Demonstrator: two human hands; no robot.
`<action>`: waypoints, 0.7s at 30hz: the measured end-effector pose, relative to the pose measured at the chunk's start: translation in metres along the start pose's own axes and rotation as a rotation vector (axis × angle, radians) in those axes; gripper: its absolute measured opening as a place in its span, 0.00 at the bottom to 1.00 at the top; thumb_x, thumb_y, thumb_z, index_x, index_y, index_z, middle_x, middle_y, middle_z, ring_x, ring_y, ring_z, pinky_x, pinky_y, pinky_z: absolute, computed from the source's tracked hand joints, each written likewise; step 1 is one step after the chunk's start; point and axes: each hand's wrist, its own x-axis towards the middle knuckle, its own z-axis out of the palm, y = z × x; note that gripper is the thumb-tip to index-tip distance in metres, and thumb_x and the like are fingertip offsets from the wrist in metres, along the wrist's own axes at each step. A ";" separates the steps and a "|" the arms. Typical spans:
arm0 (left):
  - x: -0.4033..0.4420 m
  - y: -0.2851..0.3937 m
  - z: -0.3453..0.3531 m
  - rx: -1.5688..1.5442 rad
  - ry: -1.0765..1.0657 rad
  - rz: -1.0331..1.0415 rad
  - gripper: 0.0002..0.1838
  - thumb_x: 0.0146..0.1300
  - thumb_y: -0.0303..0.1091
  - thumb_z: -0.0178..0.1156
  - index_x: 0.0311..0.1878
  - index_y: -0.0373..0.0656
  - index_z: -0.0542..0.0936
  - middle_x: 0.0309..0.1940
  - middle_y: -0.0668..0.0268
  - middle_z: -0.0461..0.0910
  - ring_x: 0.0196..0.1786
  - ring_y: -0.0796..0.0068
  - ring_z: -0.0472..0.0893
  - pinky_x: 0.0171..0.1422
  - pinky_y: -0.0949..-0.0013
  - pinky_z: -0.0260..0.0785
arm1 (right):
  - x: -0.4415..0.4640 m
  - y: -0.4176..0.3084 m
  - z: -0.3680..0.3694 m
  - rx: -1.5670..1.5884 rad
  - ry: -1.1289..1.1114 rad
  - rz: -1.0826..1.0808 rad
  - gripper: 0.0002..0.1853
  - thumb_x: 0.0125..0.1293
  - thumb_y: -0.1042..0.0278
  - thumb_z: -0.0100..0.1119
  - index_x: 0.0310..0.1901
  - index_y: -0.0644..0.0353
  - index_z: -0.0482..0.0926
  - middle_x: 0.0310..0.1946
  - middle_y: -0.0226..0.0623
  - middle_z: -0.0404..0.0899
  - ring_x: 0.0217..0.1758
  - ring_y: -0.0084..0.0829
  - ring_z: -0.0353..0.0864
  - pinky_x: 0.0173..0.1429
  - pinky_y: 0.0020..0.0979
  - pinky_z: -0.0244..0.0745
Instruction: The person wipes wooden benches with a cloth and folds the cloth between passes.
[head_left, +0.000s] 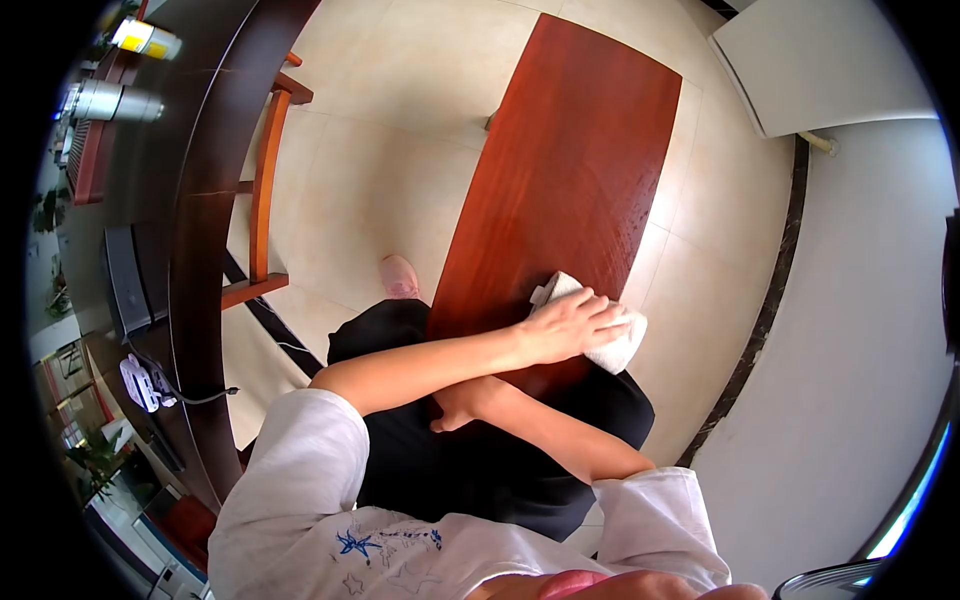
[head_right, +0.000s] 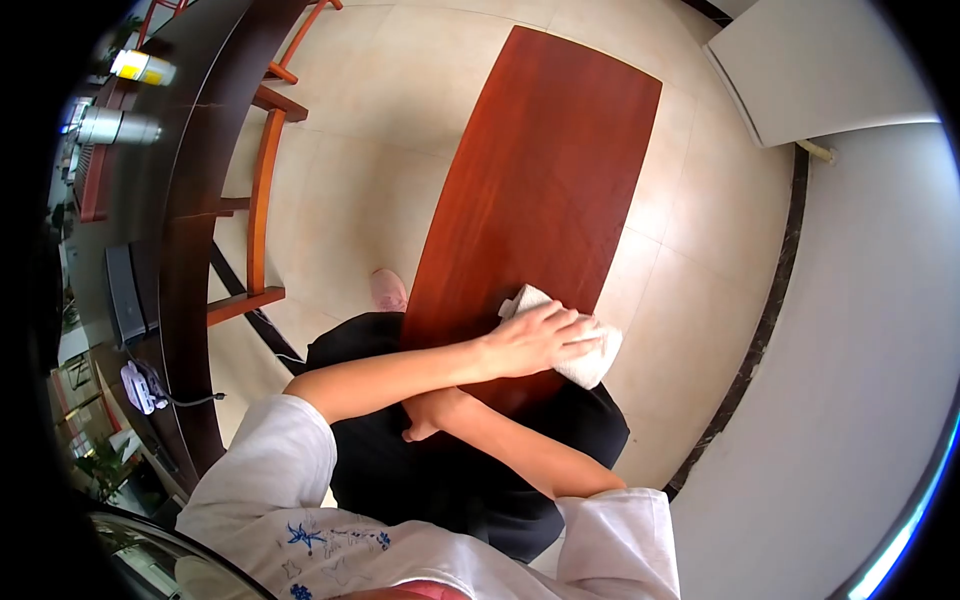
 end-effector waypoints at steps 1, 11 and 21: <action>-0.003 -0.003 0.001 -0.046 -0.014 -0.020 0.32 0.74 0.36 0.59 0.81 0.53 0.72 0.76 0.59 0.74 0.69 0.60 0.77 0.73 0.56 0.68 | 0.004 0.006 0.012 -0.037 0.125 -0.049 0.48 0.60 0.38 0.73 0.74 0.66 0.76 0.74 0.57 0.76 0.79 0.54 0.73 0.83 0.49 0.66; -0.027 -0.185 -0.047 0.051 0.301 -0.874 0.43 0.66 0.38 0.75 0.83 0.49 0.68 0.73 0.54 0.71 0.68 0.49 0.74 0.69 0.46 0.67 | 0.015 0.004 -0.022 -0.118 -0.028 0.029 0.32 0.65 0.36 0.68 0.44 0.64 0.93 0.42 0.46 0.94 0.51 0.48 0.93 0.57 0.46 0.86; 0.010 -0.046 -0.009 -0.017 0.040 -0.265 0.35 0.70 0.35 0.62 0.81 0.47 0.72 0.73 0.50 0.75 0.67 0.52 0.77 0.71 0.47 0.68 | 0.020 0.015 0.003 -0.159 0.210 -0.122 0.43 0.62 0.37 0.70 0.70 0.63 0.82 0.72 0.55 0.79 0.79 0.53 0.73 0.86 0.47 0.61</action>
